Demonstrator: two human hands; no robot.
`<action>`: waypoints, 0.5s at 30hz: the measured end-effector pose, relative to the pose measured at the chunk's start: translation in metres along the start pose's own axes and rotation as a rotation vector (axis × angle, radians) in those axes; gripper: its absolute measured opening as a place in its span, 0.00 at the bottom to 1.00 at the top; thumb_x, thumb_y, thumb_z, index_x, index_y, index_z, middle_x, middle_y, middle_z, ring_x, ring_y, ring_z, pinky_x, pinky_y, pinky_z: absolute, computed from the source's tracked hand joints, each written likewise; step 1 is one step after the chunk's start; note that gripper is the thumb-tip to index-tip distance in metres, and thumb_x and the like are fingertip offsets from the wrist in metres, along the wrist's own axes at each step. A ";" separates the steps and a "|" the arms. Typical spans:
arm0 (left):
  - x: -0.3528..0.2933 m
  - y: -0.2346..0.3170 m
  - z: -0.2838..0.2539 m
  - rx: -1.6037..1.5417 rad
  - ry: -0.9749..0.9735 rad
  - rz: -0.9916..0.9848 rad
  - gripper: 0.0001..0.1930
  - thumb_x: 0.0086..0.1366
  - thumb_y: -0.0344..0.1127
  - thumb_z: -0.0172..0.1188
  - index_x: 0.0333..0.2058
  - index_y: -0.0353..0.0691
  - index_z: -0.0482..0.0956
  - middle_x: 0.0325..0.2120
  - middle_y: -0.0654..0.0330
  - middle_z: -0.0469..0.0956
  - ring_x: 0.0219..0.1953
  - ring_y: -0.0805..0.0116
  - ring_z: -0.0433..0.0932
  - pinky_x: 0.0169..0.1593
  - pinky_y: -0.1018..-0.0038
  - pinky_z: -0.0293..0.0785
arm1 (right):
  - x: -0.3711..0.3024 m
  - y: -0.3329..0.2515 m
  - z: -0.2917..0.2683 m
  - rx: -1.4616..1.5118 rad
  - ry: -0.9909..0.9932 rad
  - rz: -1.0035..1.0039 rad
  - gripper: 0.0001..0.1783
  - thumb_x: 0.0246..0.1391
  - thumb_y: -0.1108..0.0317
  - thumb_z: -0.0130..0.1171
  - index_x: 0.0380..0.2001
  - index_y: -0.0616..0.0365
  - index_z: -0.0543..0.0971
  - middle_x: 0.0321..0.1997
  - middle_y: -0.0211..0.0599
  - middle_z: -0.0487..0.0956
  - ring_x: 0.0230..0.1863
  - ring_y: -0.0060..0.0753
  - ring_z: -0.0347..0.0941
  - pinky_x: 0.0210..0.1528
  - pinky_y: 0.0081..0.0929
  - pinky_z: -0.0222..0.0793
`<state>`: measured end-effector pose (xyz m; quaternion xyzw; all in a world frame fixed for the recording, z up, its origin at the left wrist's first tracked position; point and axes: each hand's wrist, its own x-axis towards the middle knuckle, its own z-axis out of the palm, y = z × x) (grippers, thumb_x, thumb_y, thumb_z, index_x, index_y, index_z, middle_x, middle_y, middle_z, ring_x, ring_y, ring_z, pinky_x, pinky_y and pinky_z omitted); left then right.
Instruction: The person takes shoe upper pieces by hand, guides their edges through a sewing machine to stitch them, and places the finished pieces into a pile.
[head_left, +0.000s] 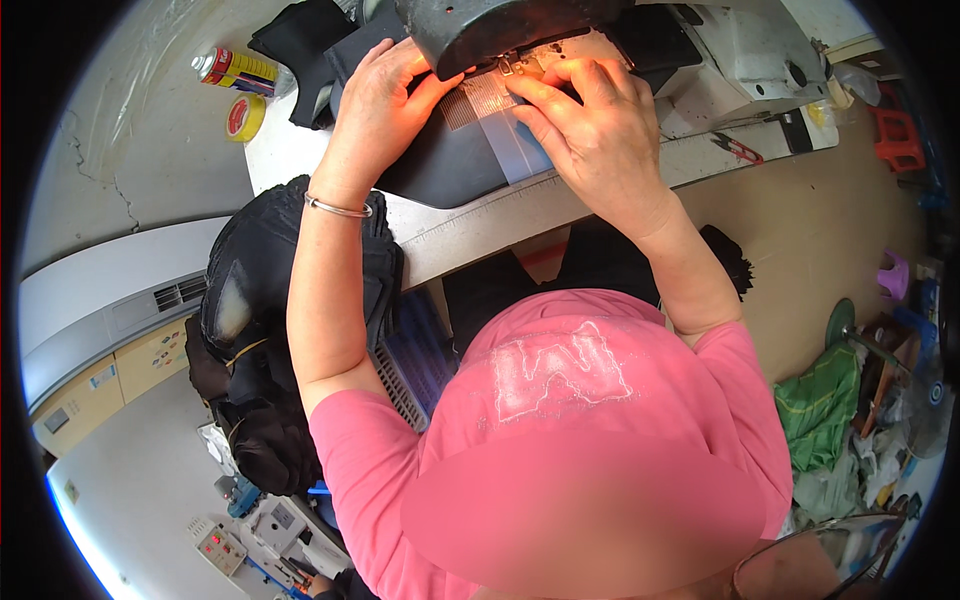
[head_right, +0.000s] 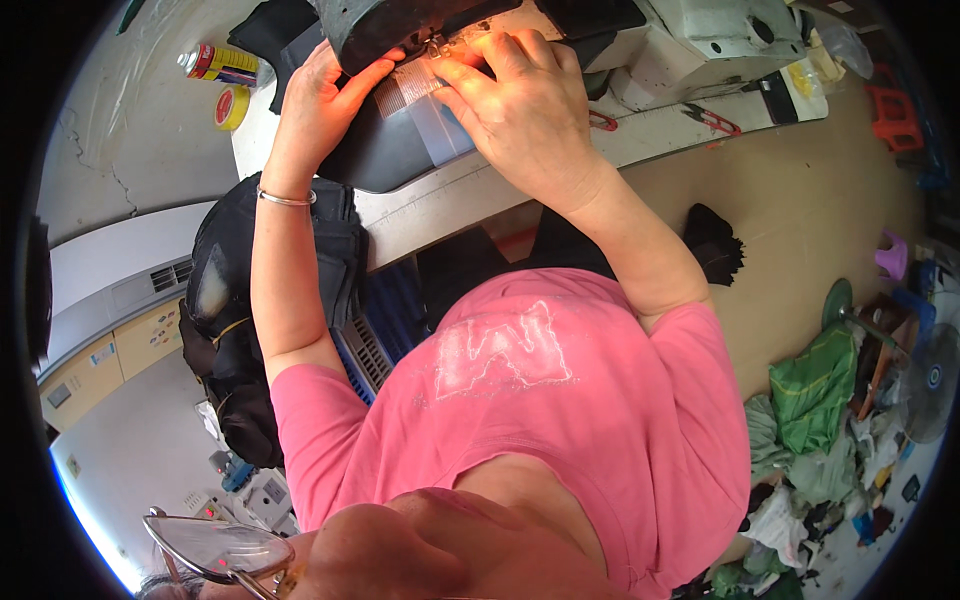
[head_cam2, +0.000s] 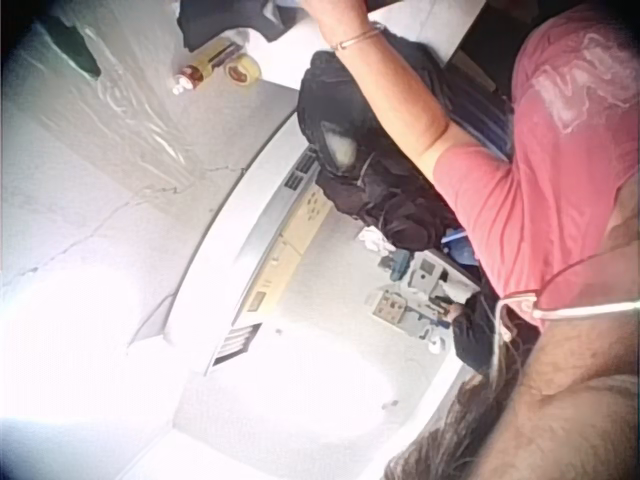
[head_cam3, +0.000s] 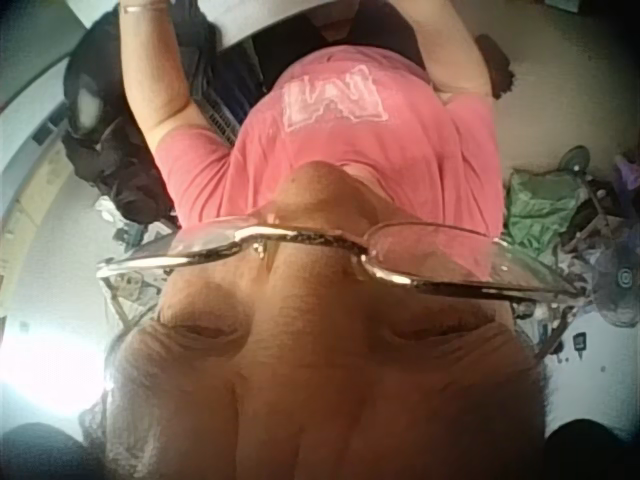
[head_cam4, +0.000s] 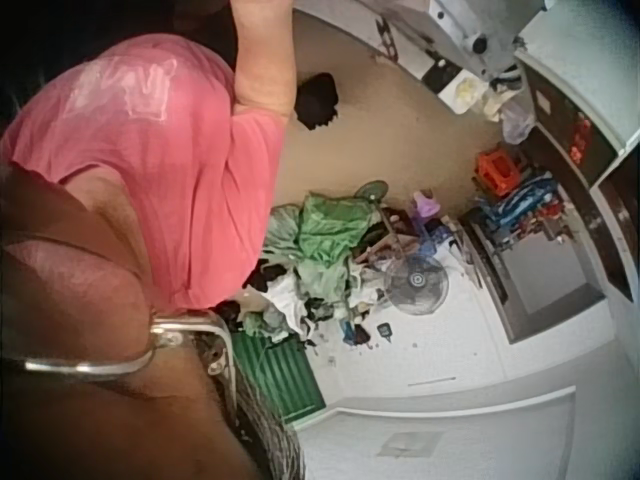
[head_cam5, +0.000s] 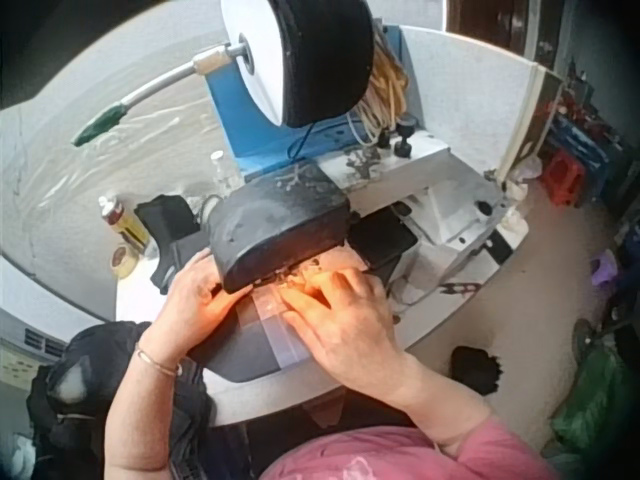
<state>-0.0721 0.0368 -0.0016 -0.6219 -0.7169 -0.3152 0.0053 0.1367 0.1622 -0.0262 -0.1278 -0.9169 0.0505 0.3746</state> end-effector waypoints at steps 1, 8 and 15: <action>0.001 0.000 -0.001 -0.004 -0.014 -0.009 0.11 0.67 0.37 0.63 0.46 0.46 0.84 0.46 0.61 0.84 0.51 0.56 0.80 0.68 0.57 0.63 | 0.000 0.000 0.000 0.003 0.005 0.000 0.15 0.56 0.58 0.68 0.47 0.39 0.86 0.41 0.22 0.76 0.47 0.30 0.71 0.51 0.34 0.65; 0.003 -0.006 -0.004 -0.015 -0.027 -0.017 0.11 0.66 0.34 0.62 0.46 0.46 0.83 0.47 0.62 0.84 0.51 0.55 0.80 0.69 0.57 0.63 | -0.001 0.003 0.006 -0.013 0.037 -0.032 0.13 0.55 0.53 0.66 0.43 0.39 0.88 0.41 0.27 0.76 0.49 0.34 0.69 0.50 0.34 0.63; -0.001 -0.004 -0.009 0.070 0.035 0.022 0.09 0.66 0.31 0.65 0.44 0.39 0.84 0.41 0.57 0.85 0.45 0.56 0.83 0.54 0.69 0.74 | 0.000 0.000 0.000 0.014 0.023 -0.009 0.15 0.57 0.58 0.66 0.49 0.37 0.86 0.41 0.21 0.76 0.46 0.31 0.70 0.51 0.34 0.64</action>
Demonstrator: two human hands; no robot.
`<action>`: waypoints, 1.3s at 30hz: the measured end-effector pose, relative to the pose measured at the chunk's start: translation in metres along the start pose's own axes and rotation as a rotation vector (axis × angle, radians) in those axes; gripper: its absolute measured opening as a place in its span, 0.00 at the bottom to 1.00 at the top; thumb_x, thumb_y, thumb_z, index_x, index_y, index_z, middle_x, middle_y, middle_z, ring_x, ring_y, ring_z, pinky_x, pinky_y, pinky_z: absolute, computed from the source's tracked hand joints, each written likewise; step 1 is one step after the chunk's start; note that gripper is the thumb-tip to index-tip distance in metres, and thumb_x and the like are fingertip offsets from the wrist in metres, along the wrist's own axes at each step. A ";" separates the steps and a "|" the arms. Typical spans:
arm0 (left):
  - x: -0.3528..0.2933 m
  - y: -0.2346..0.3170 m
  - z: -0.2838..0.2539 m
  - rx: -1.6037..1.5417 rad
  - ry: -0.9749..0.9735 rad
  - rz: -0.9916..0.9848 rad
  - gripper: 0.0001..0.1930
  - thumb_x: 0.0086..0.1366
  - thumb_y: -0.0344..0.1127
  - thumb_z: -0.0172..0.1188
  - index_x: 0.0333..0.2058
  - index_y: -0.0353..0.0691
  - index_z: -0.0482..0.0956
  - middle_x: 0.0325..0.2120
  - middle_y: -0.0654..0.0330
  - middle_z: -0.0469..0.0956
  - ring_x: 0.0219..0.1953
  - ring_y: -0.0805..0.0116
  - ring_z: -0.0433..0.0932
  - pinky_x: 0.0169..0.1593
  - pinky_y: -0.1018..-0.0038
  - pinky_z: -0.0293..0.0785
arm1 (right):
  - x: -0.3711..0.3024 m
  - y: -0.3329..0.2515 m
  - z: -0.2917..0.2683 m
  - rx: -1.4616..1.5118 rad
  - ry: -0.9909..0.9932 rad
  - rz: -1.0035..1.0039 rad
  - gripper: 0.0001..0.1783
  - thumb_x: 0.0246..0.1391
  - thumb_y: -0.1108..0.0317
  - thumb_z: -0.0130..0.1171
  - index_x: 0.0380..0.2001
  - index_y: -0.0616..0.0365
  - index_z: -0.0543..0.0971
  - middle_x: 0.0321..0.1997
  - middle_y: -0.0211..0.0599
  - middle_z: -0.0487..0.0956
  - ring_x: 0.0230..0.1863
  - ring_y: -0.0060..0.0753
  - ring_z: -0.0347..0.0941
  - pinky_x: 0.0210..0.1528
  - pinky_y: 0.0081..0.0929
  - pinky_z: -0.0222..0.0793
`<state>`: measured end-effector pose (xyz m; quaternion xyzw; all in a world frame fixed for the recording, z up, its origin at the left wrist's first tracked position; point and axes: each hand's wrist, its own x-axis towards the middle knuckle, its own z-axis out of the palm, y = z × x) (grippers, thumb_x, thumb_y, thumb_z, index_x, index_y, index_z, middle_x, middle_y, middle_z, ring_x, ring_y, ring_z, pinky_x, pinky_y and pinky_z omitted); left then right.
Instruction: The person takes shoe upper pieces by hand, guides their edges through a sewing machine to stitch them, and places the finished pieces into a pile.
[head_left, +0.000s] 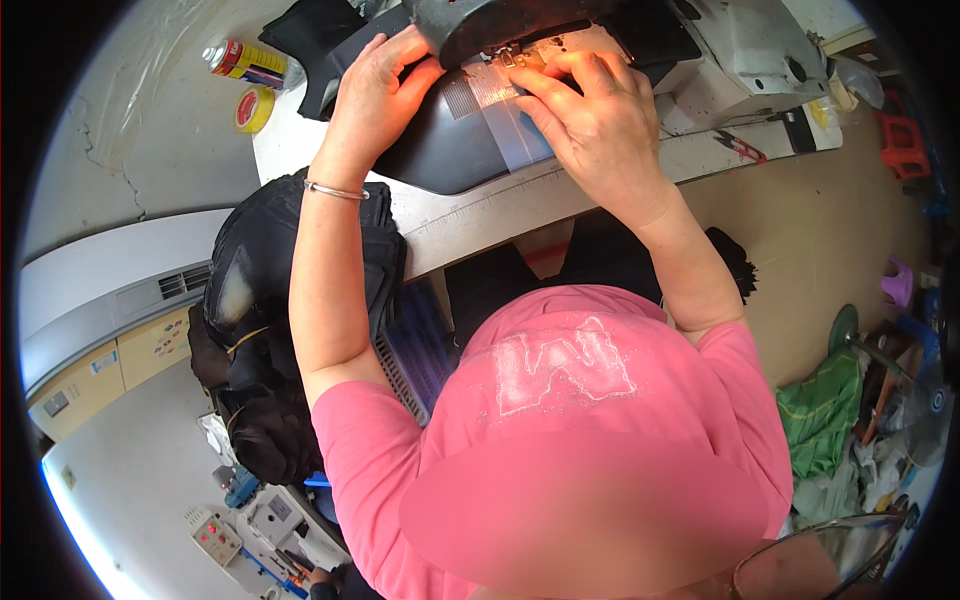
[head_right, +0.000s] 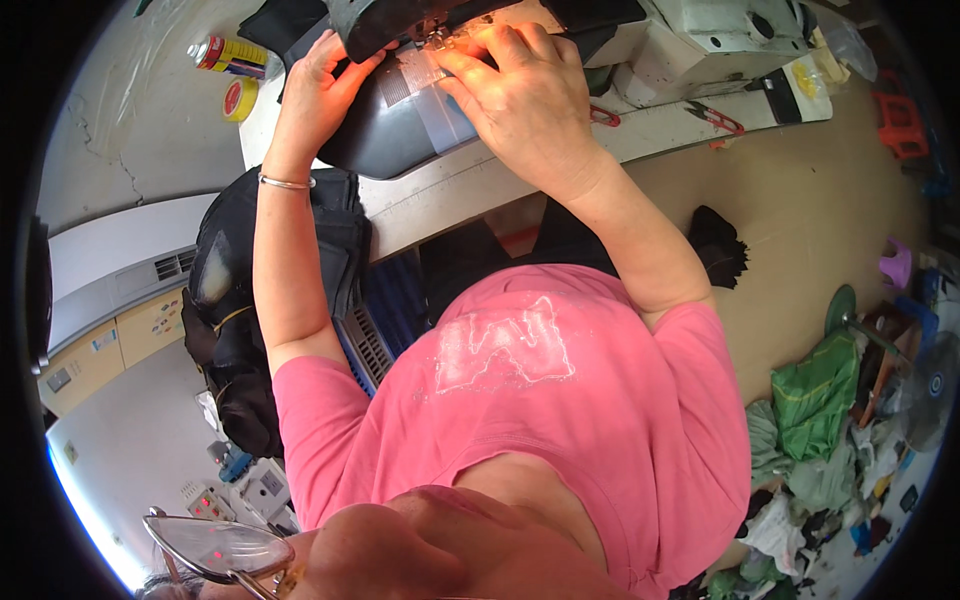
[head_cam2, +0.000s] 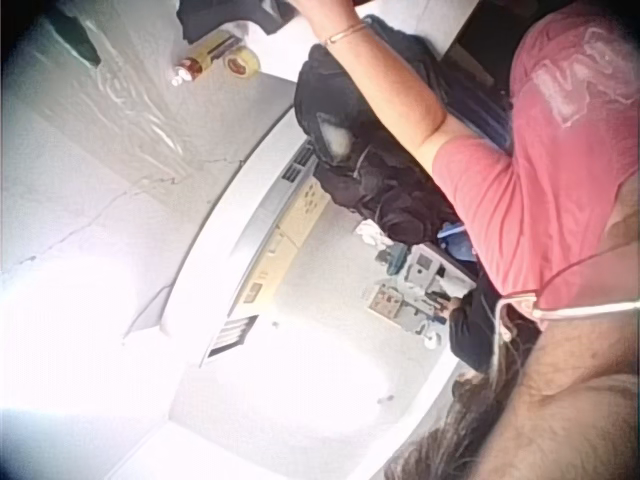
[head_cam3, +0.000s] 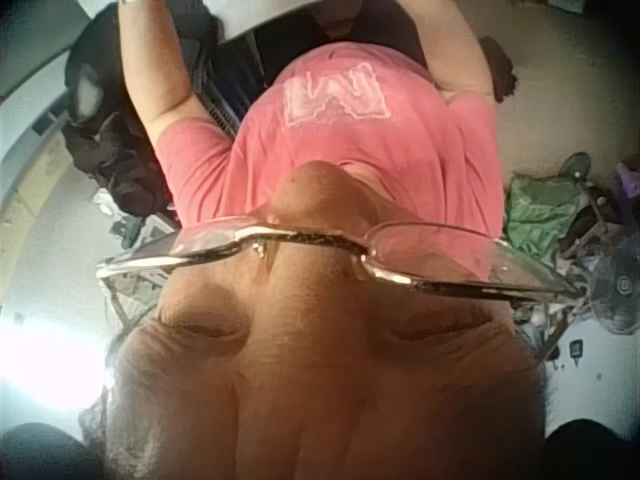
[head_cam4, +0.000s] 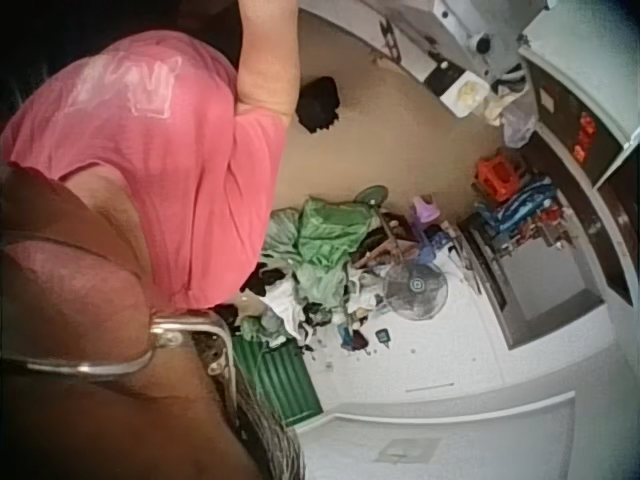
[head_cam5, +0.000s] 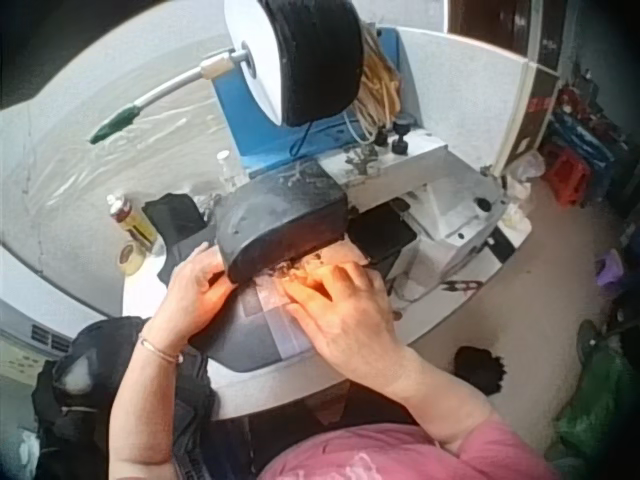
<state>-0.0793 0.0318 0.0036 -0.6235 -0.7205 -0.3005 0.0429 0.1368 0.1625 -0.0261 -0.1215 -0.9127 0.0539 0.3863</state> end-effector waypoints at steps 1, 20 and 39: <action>-0.005 0.001 -0.003 -0.010 -0.044 -0.025 0.09 0.66 0.32 0.63 0.44 0.42 0.83 0.45 0.60 0.84 0.51 0.57 0.81 0.62 0.61 0.67 | -0.001 0.000 -0.001 0.018 -0.009 0.001 0.15 0.58 0.58 0.66 0.49 0.38 0.86 0.41 0.21 0.76 0.46 0.31 0.70 0.51 0.33 0.64; -0.059 0.051 -0.002 0.022 -0.007 -0.080 0.09 0.67 0.28 0.62 0.43 0.49 0.83 0.57 0.64 0.80 0.66 0.60 0.72 0.69 0.51 0.59 | -0.014 -0.024 -0.009 0.131 -0.066 -0.107 0.17 0.56 0.57 0.66 0.48 0.44 0.85 0.45 0.26 0.78 0.50 0.33 0.73 0.51 0.37 0.66; -0.015 0.080 -0.014 0.619 -0.275 -0.299 0.19 0.73 0.47 0.60 0.55 0.44 0.78 0.38 0.60 0.81 0.37 0.60 0.80 0.41 0.63 0.76 | -0.085 -0.085 0.087 1.299 -0.278 0.553 0.32 0.56 0.38 0.63 0.43 0.61 0.82 0.40 0.54 0.83 0.45 0.57 0.79 0.47 0.44 0.73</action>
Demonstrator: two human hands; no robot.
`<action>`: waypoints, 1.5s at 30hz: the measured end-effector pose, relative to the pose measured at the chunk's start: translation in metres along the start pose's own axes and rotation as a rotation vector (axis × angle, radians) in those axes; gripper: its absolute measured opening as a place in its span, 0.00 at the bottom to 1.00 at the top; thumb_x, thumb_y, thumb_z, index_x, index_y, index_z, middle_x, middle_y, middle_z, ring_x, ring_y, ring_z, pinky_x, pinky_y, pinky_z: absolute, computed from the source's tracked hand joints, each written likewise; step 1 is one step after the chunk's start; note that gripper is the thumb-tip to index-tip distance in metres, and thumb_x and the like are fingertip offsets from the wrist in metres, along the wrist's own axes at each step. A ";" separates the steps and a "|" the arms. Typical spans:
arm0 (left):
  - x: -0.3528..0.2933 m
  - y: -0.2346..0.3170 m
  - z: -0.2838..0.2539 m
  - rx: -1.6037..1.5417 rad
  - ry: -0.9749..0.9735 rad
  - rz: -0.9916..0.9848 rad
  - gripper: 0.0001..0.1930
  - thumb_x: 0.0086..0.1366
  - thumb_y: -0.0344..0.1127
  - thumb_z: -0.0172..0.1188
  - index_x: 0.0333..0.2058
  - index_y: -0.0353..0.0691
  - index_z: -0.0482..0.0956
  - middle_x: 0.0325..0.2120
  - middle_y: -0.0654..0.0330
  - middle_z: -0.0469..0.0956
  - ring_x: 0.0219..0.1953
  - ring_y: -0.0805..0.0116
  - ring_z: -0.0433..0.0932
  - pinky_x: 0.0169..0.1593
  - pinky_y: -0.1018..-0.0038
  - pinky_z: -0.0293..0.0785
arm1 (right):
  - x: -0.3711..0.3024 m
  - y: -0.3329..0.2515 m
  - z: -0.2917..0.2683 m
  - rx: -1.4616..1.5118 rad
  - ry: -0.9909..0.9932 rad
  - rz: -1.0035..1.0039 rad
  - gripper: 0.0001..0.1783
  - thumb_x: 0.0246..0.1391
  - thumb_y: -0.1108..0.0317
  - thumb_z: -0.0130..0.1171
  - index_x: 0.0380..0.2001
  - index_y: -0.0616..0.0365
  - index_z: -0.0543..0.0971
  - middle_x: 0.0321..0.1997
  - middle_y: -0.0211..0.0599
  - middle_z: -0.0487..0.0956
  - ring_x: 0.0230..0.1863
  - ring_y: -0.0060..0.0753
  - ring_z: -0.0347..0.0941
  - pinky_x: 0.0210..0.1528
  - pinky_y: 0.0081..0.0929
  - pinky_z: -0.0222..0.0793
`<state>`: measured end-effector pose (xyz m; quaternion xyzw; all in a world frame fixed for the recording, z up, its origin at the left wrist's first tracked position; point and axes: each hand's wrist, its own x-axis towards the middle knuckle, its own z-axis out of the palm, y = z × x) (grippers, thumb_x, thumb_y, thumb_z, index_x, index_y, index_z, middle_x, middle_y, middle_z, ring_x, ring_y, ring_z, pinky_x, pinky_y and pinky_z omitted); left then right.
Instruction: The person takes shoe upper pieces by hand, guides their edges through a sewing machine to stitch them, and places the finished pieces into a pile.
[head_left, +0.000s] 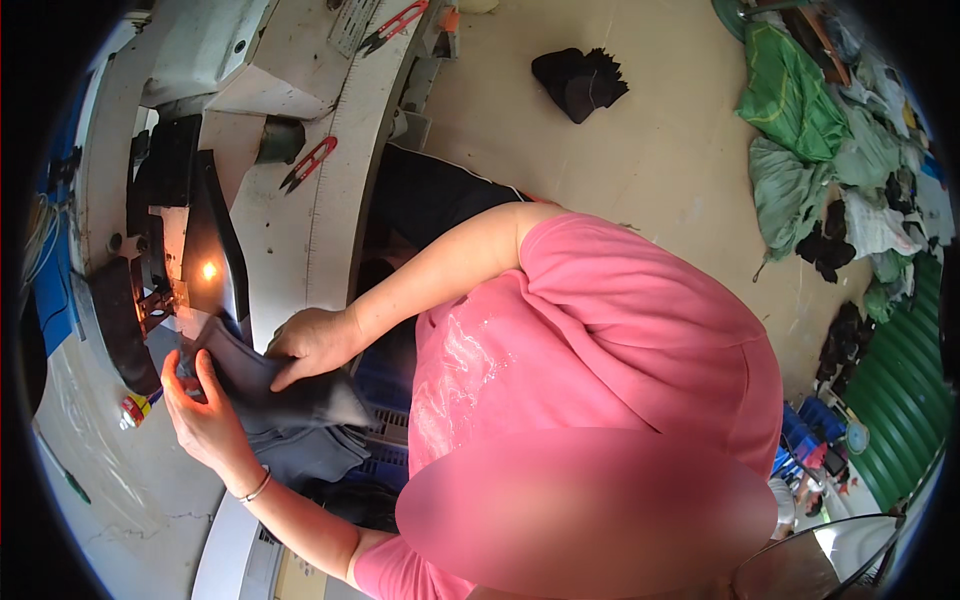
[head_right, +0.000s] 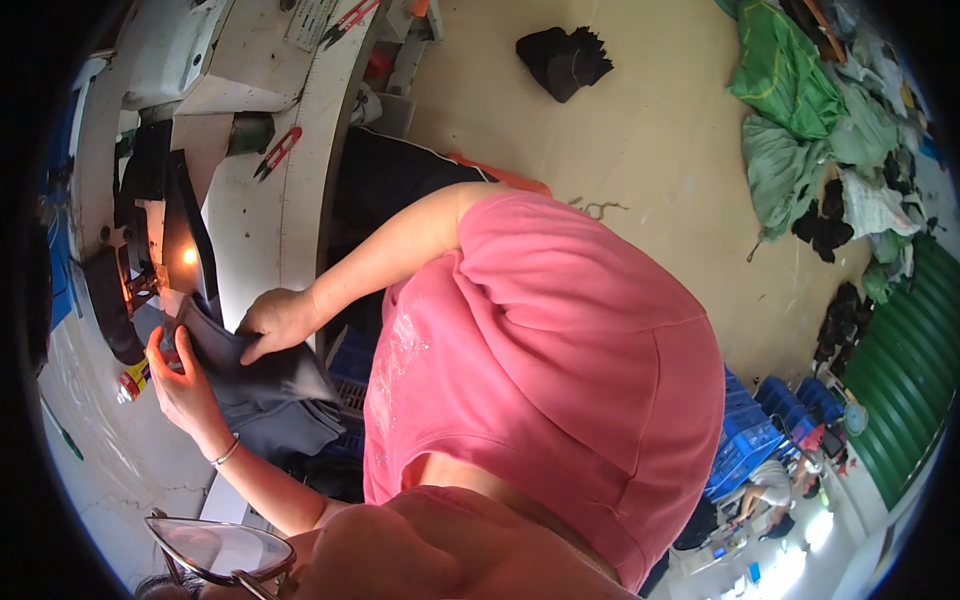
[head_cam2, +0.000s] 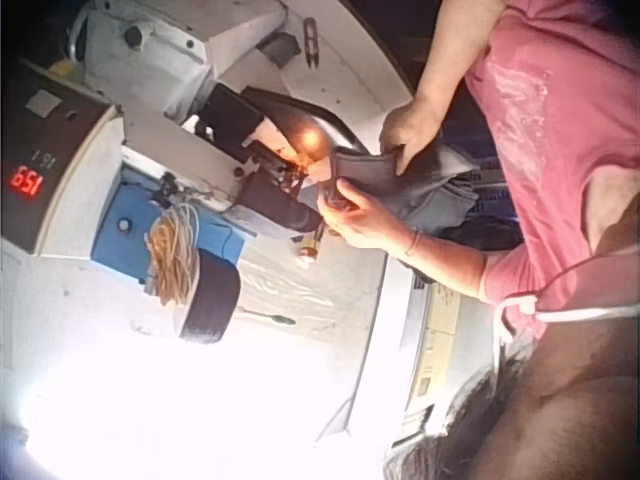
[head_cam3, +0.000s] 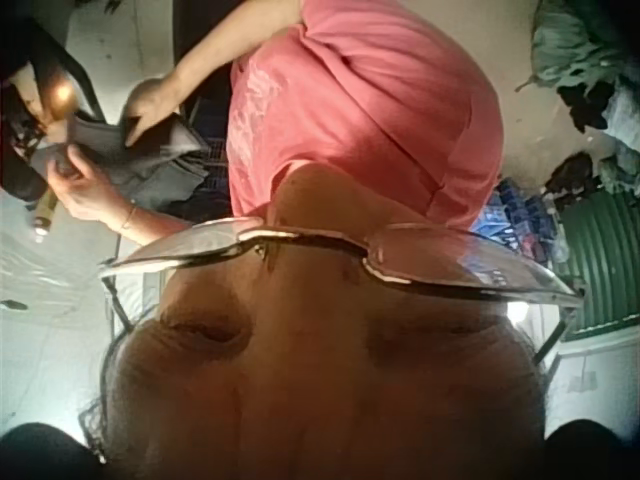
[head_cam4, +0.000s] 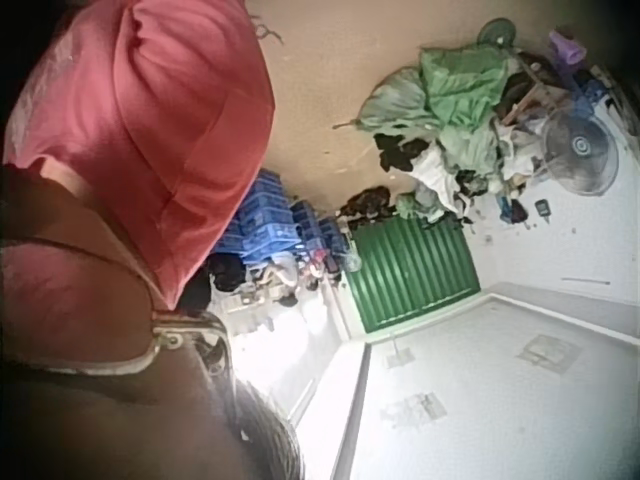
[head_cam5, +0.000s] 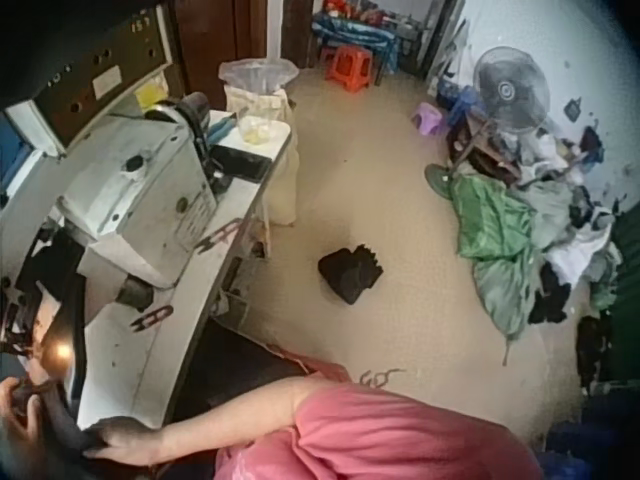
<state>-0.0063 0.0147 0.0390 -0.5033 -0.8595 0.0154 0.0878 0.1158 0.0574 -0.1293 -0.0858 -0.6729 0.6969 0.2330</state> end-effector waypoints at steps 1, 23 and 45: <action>0.000 -0.002 0.004 0.007 -0.002 0.005 0.19 0.73 0.47 0.60 0.55 0.44 0.78 0.38 0.60 0.81 0.37 0.60 0.80 0.41 0.63 0.76 | -0.003 -0.001 -0.002 0.004 0.100 -0.013 0.32 0.56 0.37 0.61 0.32 0.61 0.84 0.32 0.54 0.83 0.38 0.60 0.80 0.41 0.47 0.74; -0.019 0.013 0.017 -0.242 0.259 0.292 0.20 0.62 0.28 0.61 0.54 0.49 0.81 0.56 0.64 0.79 0.54 0.60 0.74 0.56 0.66 0.70 | -0.019 -0.091 -0.077 0.169 -0.135 0.382 0.19 0.71 0.53 0.55 0.29 0.54 0.69 0.17 0.20 0.66 0.12 0.12 0.62 0.13 0.18 0.57; -0.006 0.032 0.034 -0.170 0.399 0.169 0.20 0.59 0.34 0.65 0.52 0.47 0.82 0.52 0.65 0.81 0.53 0.63 0.75 0.54 0.65 0.65 | -0.019 -0.111 -0.105 0.040 -0.019 0.344 0.11 0.71 0.65 0.54 0.48 0.61 0.76 0.31 0.22 0.77 0.21 0.09 0.67 0.19 0.12 0.66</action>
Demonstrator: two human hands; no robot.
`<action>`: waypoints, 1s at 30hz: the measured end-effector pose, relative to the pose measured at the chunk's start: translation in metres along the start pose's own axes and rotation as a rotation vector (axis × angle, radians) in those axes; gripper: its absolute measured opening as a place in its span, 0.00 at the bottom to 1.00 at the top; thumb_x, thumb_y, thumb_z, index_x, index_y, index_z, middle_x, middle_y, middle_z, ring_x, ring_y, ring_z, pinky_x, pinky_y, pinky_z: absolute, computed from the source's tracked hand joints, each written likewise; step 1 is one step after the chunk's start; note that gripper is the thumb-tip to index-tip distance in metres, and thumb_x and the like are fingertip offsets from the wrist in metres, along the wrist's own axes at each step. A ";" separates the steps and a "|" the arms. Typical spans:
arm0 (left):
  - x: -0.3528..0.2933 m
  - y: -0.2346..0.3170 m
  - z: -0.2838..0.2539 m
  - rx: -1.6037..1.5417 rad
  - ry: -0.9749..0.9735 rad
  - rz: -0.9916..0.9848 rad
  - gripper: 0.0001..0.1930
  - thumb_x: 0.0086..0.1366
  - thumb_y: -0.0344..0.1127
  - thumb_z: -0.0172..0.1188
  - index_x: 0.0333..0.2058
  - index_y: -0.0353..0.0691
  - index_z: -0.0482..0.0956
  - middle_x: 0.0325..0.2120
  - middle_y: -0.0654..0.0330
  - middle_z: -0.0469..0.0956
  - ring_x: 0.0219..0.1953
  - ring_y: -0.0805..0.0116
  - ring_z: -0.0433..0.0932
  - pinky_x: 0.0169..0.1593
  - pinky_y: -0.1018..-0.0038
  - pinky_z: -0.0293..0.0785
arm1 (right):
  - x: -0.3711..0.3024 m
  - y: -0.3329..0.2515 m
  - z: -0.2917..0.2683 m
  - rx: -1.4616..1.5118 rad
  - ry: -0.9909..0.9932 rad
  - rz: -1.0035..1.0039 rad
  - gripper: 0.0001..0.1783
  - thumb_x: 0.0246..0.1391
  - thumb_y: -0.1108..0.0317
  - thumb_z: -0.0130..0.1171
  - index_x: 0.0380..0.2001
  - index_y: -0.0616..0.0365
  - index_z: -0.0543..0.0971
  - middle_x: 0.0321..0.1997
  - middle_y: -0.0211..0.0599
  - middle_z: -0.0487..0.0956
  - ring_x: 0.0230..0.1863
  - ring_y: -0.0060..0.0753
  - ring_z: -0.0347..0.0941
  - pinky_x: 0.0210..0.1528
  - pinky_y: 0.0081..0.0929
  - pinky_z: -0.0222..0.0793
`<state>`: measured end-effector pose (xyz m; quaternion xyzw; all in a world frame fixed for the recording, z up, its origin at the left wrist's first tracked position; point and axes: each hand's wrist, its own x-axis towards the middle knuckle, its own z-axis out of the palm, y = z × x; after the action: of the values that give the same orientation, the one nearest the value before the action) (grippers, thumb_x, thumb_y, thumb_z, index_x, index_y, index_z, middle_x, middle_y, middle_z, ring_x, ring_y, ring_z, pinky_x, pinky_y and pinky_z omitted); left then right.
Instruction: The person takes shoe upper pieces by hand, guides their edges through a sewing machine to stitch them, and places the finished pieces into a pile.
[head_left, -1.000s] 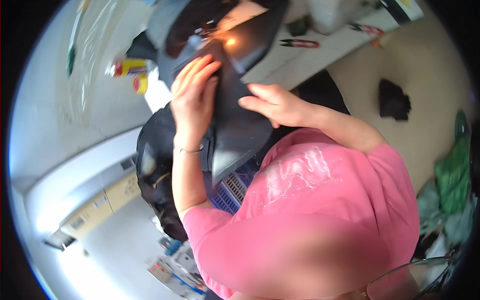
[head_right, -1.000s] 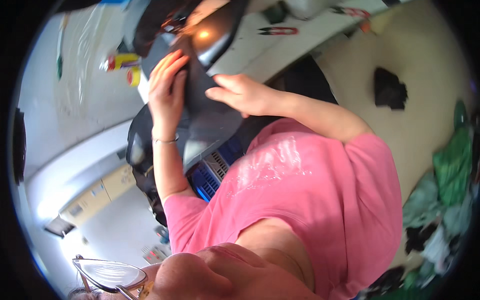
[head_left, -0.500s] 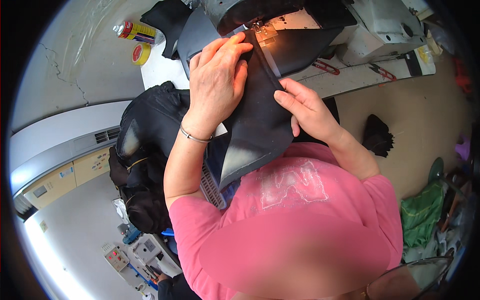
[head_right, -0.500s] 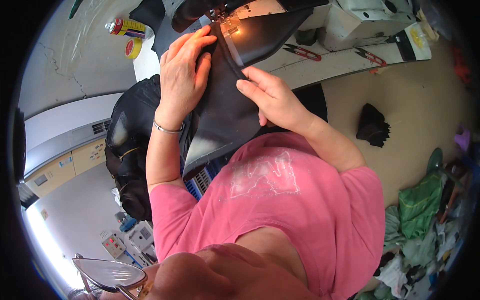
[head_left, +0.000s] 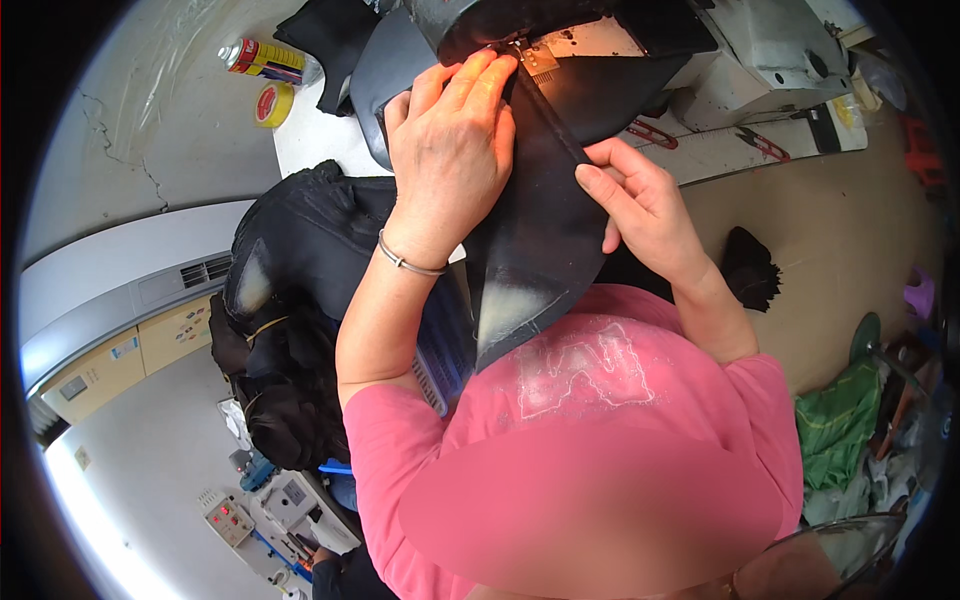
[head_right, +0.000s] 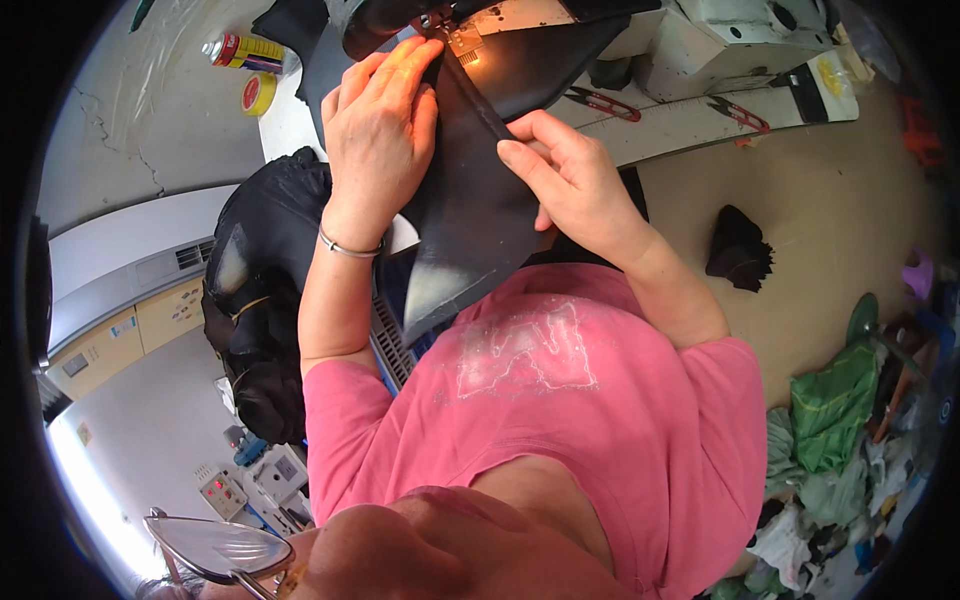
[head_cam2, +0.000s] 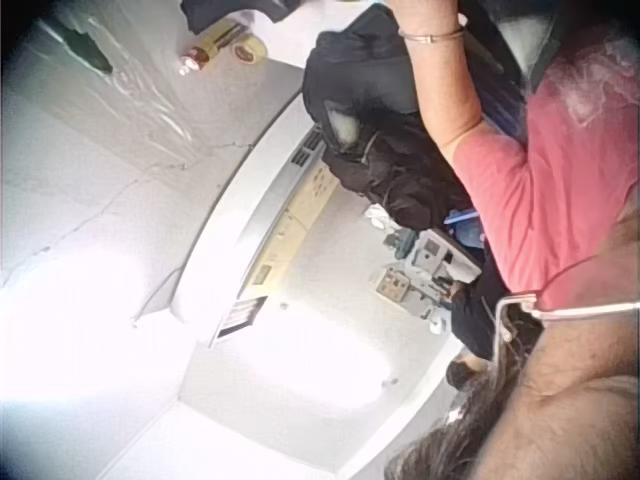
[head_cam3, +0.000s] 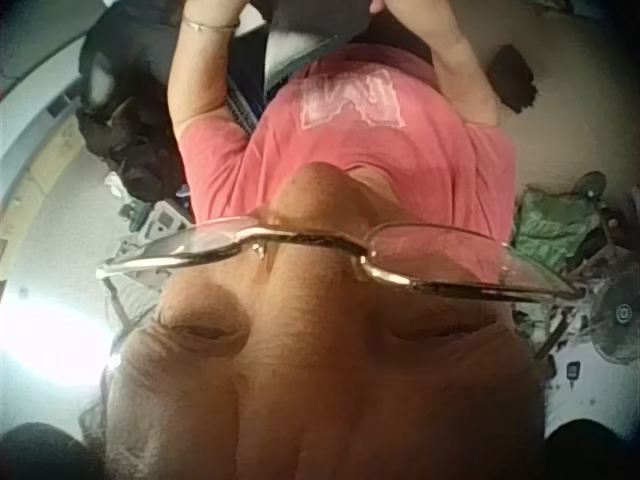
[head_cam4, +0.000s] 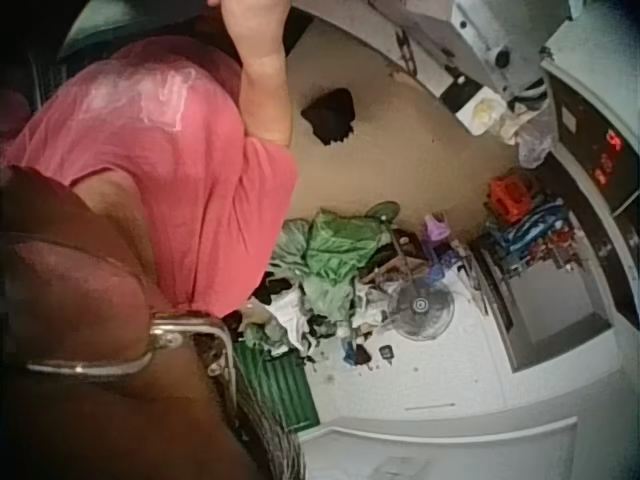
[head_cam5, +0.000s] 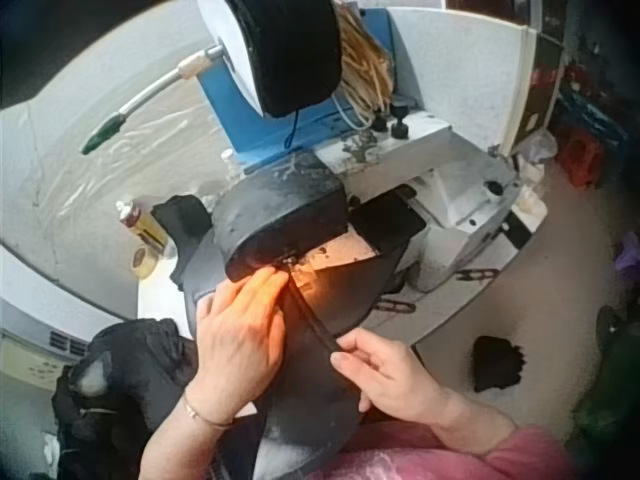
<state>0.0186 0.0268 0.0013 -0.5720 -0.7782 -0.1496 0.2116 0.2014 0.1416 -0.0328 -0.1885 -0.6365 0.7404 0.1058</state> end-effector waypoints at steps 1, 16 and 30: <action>0.000 0.000 0.001 0.013 0.013 -0.003 0.20 0.59 0.34 0.65 0.52 0.47 0.82 0.51 0.64 0.81 0.53 0.63 0.75 0.53 0.65 0.65 | -0.002 -0.003 -0.001 -0.082 0.025 -0.001 0.10 0.71 0.65 0.55 0.47 0.61 0.76 0.29 0.22 0.77 0.22 0.10 0.67 0.20 0.13 0.65; 0.007 0.004 -0.002 -0.086 -0.013 -0.053 0.11 0.63 0.32 0.62 0.45 0.42 0.82 0.50 0.59 0.83 0.54 0.59 0.79 0.56 0.65 0.69 | -0.017 0.012 0.004 -0.746 0.342 -0.559 0.24 0.55 0.72 0.70 0.55 0.54 0.77 0.25 0.37 0.81 0.21 0.36 0.78 0.24 0.30 0.71; 0.019 -0.022 -0.005 -0.070 -0.019 -0.010 0.21 0.55 0.50 0.73 0.40 0.41 0.88 0.31 0.59 0.84 0.38 0.57 0.80 0.43 0.64 0.72 | 0.006 0.009 0.004 -0.880 0.363 -0.712 0.21 0.55 0.73 0.70 0.52 0.59 0.80 0.41 0.37 0.86 0.29 0.33 0.82 0.30 0.26 0.75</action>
<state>-0.0059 0.0333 0.0155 -0.5767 -0.7772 -0.1723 0.1835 0.1957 0.1389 -0.0424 -0.1132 -0.8794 0.2820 0.3665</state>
